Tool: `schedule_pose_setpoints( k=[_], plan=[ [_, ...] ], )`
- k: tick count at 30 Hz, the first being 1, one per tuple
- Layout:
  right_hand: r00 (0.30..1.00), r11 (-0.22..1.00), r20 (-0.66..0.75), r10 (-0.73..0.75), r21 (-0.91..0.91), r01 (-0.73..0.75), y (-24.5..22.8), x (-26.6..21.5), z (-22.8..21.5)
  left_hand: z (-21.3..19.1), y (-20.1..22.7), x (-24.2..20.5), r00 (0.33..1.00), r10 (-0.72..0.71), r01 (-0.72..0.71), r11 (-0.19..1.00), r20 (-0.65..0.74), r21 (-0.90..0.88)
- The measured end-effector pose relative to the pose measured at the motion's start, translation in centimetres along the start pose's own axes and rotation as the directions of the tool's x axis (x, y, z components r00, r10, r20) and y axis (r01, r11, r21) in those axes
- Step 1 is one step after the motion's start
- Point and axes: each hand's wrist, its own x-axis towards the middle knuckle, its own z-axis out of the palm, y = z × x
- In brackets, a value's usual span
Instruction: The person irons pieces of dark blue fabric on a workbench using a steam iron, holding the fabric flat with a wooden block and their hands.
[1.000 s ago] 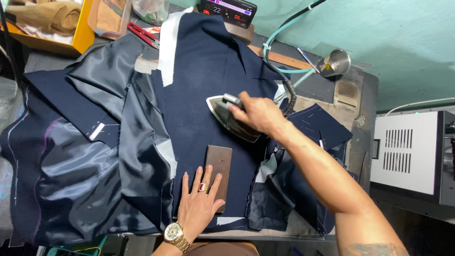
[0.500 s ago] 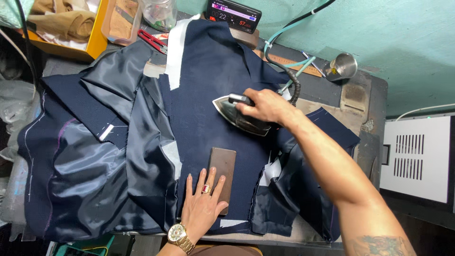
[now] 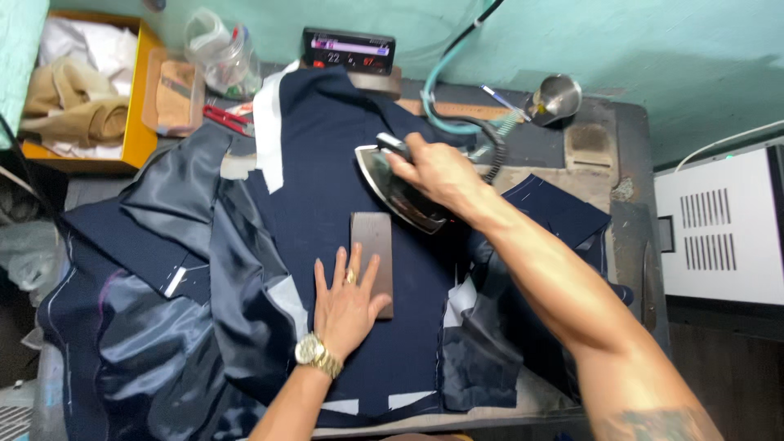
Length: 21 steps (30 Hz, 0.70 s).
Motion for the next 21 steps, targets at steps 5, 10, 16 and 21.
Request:
schedule_pose_setpoints(
  k=[5,10,16,21],
  plan=[
    [0.987,0.988,-0.063,0.149,0.055,-0.145,3.7,-6.9,-8.3,-1.1,-1.4,6.9,0.990,-0.012,0.020,0.998,0.137,-0.058],
    [0.890,0.903,-0.156,0.429,0.052,-0.427,17.7,-12.8,-10.5,-2.0,-1.1,8.8,0.989,-0.048,0.034,0.994,0.139,0.100],
    [0.758,0.766,-0.131,0.639,0.190,-0.614,24.5,-14.4,-14.1,0.8,0.5,5.3,0.987,-0.004,0.039,0.974,-0.158,0.224],
    [0.811,0.873,-0.379,0.445,-0.017,-0.487,40.7,-9.3,-10.1,0.5,1.3,5.8,0.992,-0.054,0.078,0.970,-0.110,0.230]
  ],
)
